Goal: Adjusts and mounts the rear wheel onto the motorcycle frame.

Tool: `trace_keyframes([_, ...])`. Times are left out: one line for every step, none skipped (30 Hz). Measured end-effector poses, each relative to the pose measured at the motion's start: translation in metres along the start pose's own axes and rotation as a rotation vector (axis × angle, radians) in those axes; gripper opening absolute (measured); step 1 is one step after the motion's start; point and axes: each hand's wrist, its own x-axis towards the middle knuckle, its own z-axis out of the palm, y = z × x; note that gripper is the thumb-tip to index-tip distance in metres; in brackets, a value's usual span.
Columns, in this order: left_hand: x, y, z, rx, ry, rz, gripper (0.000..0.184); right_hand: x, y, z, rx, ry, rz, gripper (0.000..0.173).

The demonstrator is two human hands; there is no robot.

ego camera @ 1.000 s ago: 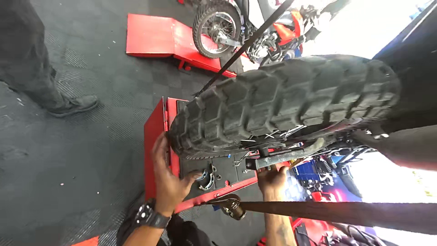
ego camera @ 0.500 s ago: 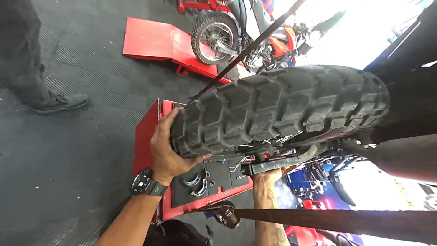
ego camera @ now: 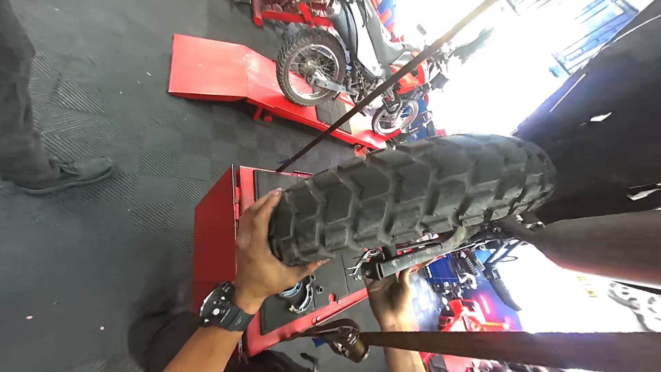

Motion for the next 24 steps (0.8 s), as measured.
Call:
trace_keyframes([0.0, 0.0, 0.0, -0.009, 0.004, 0.008, 0.122, -0.005, 0.007, -0.006, 0.063, -0.094, 0.005, 0.066])
trace_keyframes([-0.001, 0.0, 0.0, -0.018, 0.005, 0.014, 0.122, -0.008, 0.013, -0.009, 0.086, -0.128, -0.001, 0.06])
trace_keyframes([0.0, 0.0, 0.0, -0.027, 0.005, 0.019, 0.121, -0.011, 0.015, -0.01, 0.056, -0.113, -0.019, 0.058])
trace_keyframes([0.002, -0.001, 0.0, -0.034, 0.004, 0.022, 0.121, -0.014, 0.013, -0.01, -0.059, -0.04, -0.059, 0.057])
trace_keyframes([0.005, -0.002, -0.001, -0.034, -0.001, 0.028, 0.121, -0.017, 0.008, -0.008, -0.256, 0.105, -0.133, 0.053])
trace_keyframes([0.008, -0.002, -0.002, -0.027, -0.011, 0.032, 0.122, -0.019, -0.001, -0.006, -0.478, 0.287, -0.255, 0.045])
trace_keyframes([0.011, -0.002, -0.003, -0.021, -0.02, 0.034, 0.122, -0.018, -0.017, -0.005, -0.695, 0.423, -0.429, 0.035])
trace_keyframes([0.014, -0.001, -0.004, -0.019, -0.028, 0.03, 0.122, -0.015, -0.039, -0.007, -0.89, 0.456, -0.615, 0.031])
trace_keyframes([0.017, -0.001, -0.005, -0.015, -0.039, 0.027, 0.122, -0.011, -0.065, -0.008, -1.067, 0.396, -0.774, 0.035])
trace_keyframes([0.019, 0.0, -0.005, -0.011, -0.043, 0.025, 0.122, -0.004, -0.09, -0.003, -1.232, 0.293, -0.881, 0.038])
trace_keyframes([0.021, 0.0, -0.005, -0.01, -0.046, 0.022, 0.122, 0.004, -0.112, 0.004, -1.399, 0.174, -0.924, 0.039])
trace_keyframes([0.021, 0.0, -0.006, -0.012, -0.053, 0.018, 0.121, 0.011, -0.131, 0.012, -1.56, 0.057, -0.896, 0.039])
trace_keyframes([0.02, 0.001, -0.006, -0.012, -0.06, 0.017, 0.121, 0.018, -0.146, 0.02, -1.703, -0.046, -0.81, 0.039])
trace_keyframes([0.019, 0.0, -0.006, -0.009, -0.059, 0.02, 0.121, 0.025, -0.155, 0.03, -1.818, -0.128, -0.664, 0.037])
trace_keyframes([0.018, -0.002, -0.005, -0.01, -0.052, 0.026, 0.121, 0.032, -0.161, 0.041, -1.91, -0.185, -0.475, 0.036])
trace_keyframes([0.015, -0.004, -0.005, -0.015, -0.043, 0.029, 0.121, 0.038, -0.164, 0.05, -1.993, -0.235, -0.302, 0.034])
trace_keyframes([0.013, -0.006, -0.004, -0.023, -0.033, 0.033, 0.121, 0.044, -0.166, 0.056, -2.058, -0.283, -0.169, 0.031])
trace_keyframes([0.012, -0.008, -0.004, -0.031, -0.024, 0.037, 0.121, 0.048, -0.168, 0.063, -2.099, -0.308, -0.069, 0.029])
trace_keyframes([0.009, -0.011, -0.003, -0.036, -0.018, 0.035, 0.12, 0.048, -0.168, 0.069, -2.113, -0.307, -0.005, 0.028])
trace_keyframes([0.006, -0.014, -0.002, -0.038, -0.01, 0.032, 0.12, 0.044, -0.166, 0.079, -2.11, -0.27, 0.057, 0.028])
trace_keyframes([0.004, -0.016, -0.002, -0.034, -0.002, 0.03, 0.12, 0.035, -0.161, 0.098, -2.079, -0.202, 0.142, 0.028])
trace_keyframes([0.001, -0.019, -0.001, -0.033, 0.005, 0.028, 0.121, 0.025, -0.153, 0.125, -2.022, -0.12, 0.233, 0.031])
trace_keyframes([-0.002, -0.023, 0.0, -0.037, 0.012, 0.026, 0.121, 0.019, -0.149, 0.141, -1.984, -0.079, 0.266, 0.036])
trace_keyframes([-0.005, -0.027, 0.001, -0.042, 0.02, 0.026, 0.122, 0.019, -0.149, 0.142, -1.953, -0.087, 0.247, 0.039])
